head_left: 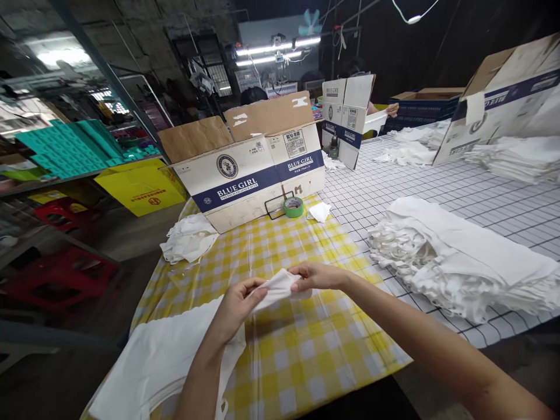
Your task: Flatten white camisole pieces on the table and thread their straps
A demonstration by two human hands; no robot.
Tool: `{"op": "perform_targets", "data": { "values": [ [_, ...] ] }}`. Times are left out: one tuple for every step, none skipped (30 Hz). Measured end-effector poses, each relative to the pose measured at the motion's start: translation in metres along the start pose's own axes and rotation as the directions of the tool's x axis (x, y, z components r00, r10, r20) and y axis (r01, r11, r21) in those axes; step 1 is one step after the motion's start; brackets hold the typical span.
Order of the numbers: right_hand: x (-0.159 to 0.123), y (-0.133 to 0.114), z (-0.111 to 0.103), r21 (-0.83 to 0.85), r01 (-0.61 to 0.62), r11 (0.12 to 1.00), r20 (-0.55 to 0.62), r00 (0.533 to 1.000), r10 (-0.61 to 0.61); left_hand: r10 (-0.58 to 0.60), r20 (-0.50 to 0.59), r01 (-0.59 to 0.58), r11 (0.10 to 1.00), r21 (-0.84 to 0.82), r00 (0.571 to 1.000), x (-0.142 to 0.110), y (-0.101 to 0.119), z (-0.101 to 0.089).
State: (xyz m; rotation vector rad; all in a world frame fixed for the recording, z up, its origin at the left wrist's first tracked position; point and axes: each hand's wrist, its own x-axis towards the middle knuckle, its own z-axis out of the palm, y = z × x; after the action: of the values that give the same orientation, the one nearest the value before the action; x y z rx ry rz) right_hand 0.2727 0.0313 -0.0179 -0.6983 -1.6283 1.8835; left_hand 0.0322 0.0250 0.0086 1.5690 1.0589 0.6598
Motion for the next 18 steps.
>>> {"op": "perform_targets", "data": {
  "values": [
    [-0.006, 0.01, 0.001, 0.01, -0.054, 0.998, -0.023, 0.998, 0.054, -0.024, 0.021, 0.023, 0.999, 0.035, 1.0, -0.001, -0.01, 0.006],
    [-0.012, 0.022, 0.002, 0.037, -0.118, 0.992, -0.067, 0.991, 0.12, -0.052, 0.006, 0.051, 0.996, 0.076, 0.999, -0.001, -0.022, 0.014],
    [-0.017, 0.036, 0.004, 0.076, -0.176, 0.981, -0.125, 0.975, 0.185, -0.064, -0.057, 0.071, 0.989, 0.131, 0.996, -0.001, -0.035, 0.023],
    [-0.021, 0.049, 0.006, 0.12, -0.221, 0.968, -0.189, 0.952, 0.241, -0.038, -0.185, 0.077, 0.975, 0.21, 0.982, -0.001, -0.048, 0.033],
    [-0.023, 0.062, 0.009, 0.16, -0.247, 0.956, -0.254, 0.926, 0.281, 0.033, -0.326, 0.074, 0.948, 0.31, 0.945, -0.001, -0.06, 0.045],
    [-0.024, 0.073, 0.011, 0.19, -0.254, 0.948, -0.313, 0.9, 0.304, 0.133, -0.431, 0.064, 0.908, 0.413, 0.892, -0.002, -0.071, 0.056],
    [-0.025, 0.083, 0.013, 0.208, -0.25, 0.946, -0.358, 0.88, 0.311, 0.23, -0.475, 0.051, 0.86, 0.508, 0.849, -0.004, -0.081, 0.068],
    [-0.025, 0.09, 0.015, 0.22, -0.242, 0.945, -0.386, 0.868, 0.313, 0.307, -0.458, 0.025, 0.808, 0.588, 0.834, -0.007, -0.089, 0.078],
    [-0.025, 0.094, 0.015, 0.235, -0.235, 0.943, -0.409, 0.856, 0.316, 0.35, -0.397, -0.011, 0.761, 0.648, 0.849, -0.01, -0.096, 0.088],
    [-0.025, 0.097, 0.016, 0.25, -0.228, 0.941, -0.426, 0.847, 0.318, 0.36, -0.315, -0.051, 0.726, 0.686, 0.878, -0.013, -0.101, 0.096],
    [-0.024, 0.098, 0.016, 0.264, -0.221, 0.939, -0.436, 0.841, 0.32, 0.348, -0.232, -0.089, 0.702, 0.706, 0.908, -0.016, -0.106, 0.102],
    [-0.025, 0.099, 0.016, 0.279, -0.213, 0.936, -0.44, 0.839, 0.322, 0.328, -0.168, -0.116, 0.692, 0.713, 0.93, -0.017, -0.109, 0.107],
    [-0.025, 0.098, 0.016, 0.296, -0.204, 0.933, -0.439, 0.838, 0.323, 0.307, -0.131, -0.127, 0.695, 0.708, 0.943, -0.018, -0.111, 0.109],
    [-0.025, 0.097, 0.016, 0.316, -0.195, 0.929, -0.436, 0.839, 0.325, 0.29, -0.126, -0.125, 0.71, 0.693, 0.949, -0.017, -0.112, 0.11],
    [-0.025, 0.096, 0.017, 0.337, -0.186, 0.923, -0.431, 0.841, 0.327, 0.277, -0.141, -0.116, 0.738, 0.665, 0.951, -0.016, -0.112, 0.109],
    [-0.025, 0.094, 0.018, 0.36, -0.177, 0.916, -0.425, 0.843, 0.33, 0.263, -0.166, -0.106, 0.776, 0.622, 0.951, -0.013, -0.11, 0.107],
    [-0.024, 0.091, 0.02, 0.383, -0.169, 0.908, -0.418, 0.845, 0.334, 0.238, -0.195, -0.091, 0.824, 0.56, 0.952, -0.011, -0.107, 0.105],
    [-0.024, 0.088, 0.022, 0.406, -0.159, 0.9, -0.412, 0.847, 0.336, 0.201, -0.227, -0.072, 0.877, 0.476, 0.953, -0.008, -0.103, 0.102]
  ]
}}
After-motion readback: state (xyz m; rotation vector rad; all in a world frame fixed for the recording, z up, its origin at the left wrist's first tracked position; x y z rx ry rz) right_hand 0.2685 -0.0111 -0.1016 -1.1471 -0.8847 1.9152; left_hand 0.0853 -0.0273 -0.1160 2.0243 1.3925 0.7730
